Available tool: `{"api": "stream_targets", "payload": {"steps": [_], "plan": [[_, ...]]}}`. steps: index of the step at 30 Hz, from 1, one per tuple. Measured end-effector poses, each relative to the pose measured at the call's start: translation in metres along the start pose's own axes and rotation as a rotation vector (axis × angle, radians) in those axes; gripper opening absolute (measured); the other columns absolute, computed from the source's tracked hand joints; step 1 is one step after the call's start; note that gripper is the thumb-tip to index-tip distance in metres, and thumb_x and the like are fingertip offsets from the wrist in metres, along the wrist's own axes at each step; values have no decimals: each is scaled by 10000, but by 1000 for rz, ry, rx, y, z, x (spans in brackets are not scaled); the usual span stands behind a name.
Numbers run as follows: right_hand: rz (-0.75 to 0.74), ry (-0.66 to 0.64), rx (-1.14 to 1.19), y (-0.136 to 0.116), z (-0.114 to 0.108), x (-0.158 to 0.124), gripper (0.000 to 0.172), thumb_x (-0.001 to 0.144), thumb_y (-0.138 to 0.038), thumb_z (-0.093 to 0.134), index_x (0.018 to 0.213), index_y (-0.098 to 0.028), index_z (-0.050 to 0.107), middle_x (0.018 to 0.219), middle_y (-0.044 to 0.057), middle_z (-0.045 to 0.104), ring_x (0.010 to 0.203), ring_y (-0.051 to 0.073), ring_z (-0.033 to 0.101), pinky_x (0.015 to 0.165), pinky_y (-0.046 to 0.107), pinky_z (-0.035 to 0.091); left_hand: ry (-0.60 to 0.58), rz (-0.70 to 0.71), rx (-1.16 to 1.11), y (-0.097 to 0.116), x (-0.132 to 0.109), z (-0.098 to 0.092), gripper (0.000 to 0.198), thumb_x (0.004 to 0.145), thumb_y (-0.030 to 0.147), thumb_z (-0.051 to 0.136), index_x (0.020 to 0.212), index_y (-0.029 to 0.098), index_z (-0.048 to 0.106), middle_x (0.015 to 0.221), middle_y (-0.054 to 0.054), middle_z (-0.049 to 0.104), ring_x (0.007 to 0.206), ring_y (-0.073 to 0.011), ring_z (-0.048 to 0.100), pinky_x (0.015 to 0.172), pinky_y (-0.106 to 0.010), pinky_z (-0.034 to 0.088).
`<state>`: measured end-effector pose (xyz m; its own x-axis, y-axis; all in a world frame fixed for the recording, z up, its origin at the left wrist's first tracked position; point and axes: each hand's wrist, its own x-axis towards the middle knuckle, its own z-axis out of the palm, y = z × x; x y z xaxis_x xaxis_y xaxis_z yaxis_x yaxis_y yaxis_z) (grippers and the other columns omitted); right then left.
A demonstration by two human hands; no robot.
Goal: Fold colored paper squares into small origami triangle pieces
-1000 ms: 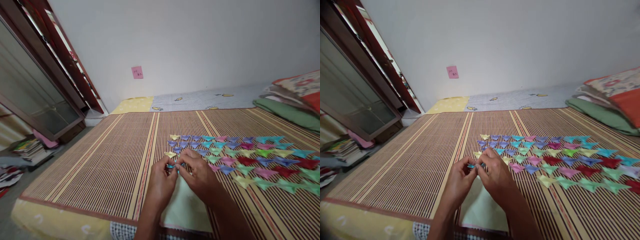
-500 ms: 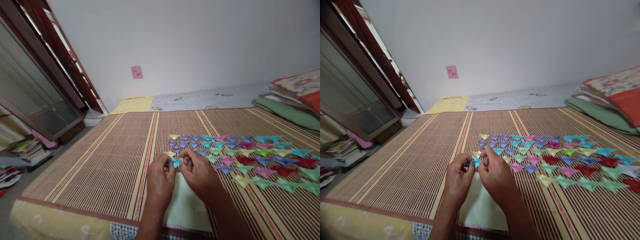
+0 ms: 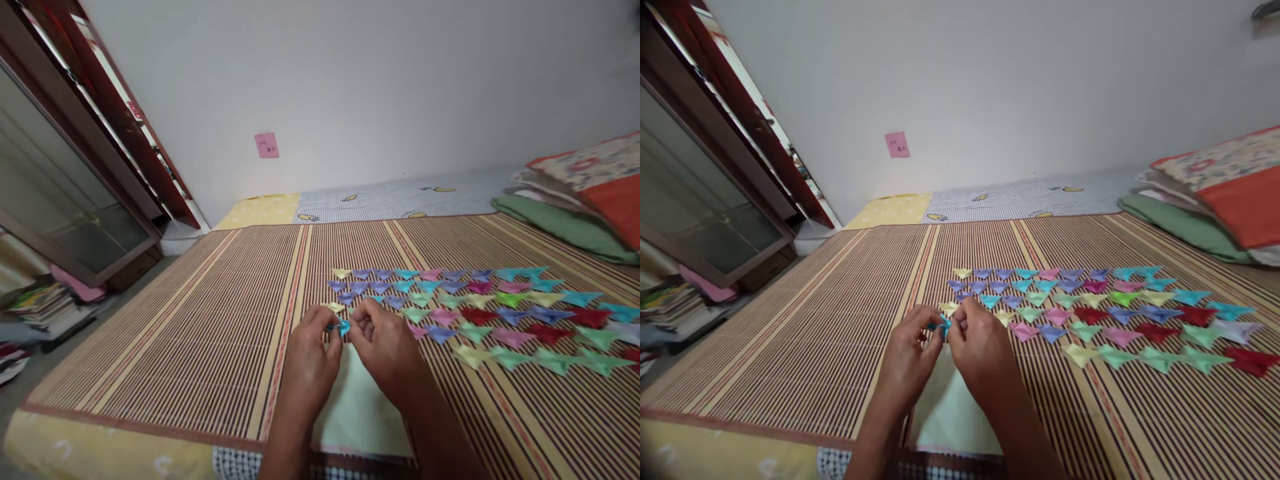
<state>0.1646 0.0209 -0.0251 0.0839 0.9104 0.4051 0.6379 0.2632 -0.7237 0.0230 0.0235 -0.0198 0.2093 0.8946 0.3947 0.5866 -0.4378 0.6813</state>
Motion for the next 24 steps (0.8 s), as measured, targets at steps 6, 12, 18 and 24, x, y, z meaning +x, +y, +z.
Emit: {"api": "stream_targets", "payload": {"steps": [6, 12, 18, 24], "plan": [[58, 68, 141, 20, -20, 10, 110, 803, -252, 545, 697, -222, 545, 595, -7, 617, 529, 155, 578, 524, 256, 428, 21, -103, -277, 2, 3, -5, 238, 901, 167, 622, 1129, 228, 658, 1146, -82, 688, 971, -211, 676, 762, -315, 548], [190, 228, 130, 51, -35, 20, 150, 772, -343, 569, 689, -220, 592, 607, 30, 656, 570, 202, 625, 587, 316, 494, 124, -281, -381, -14, 7, -8, 235, 913, 349, 652, 1087, 195, 685, 1126, -99, 730, 921, -213, 698, 745, -312, 545], [209, 155, 80, 70, -24, 24, 131, 731, -319, 559, 639, -227, 580, 618, 35, 678, 600, 209, 652, 601, 310, 498, -15, -283, -327, -27, 5, 4, 209, 925, 338, 605, 1009, 172, 700, 966, -74, 743, 843, -201, 687, 723, -298, 522], [282, 133, -29, 98, -40, 19, 144, 728, -312, 559, 607, -235, 563, 564, 28, 651, 564, 211, 619, 562, 303, 438, -98, -248, -300, -30, 4, 7, 151, 914, 309, 622, 928, 185, 705, 864, -36, 729, 786, -188, 673, 702, -281, 497]]}}
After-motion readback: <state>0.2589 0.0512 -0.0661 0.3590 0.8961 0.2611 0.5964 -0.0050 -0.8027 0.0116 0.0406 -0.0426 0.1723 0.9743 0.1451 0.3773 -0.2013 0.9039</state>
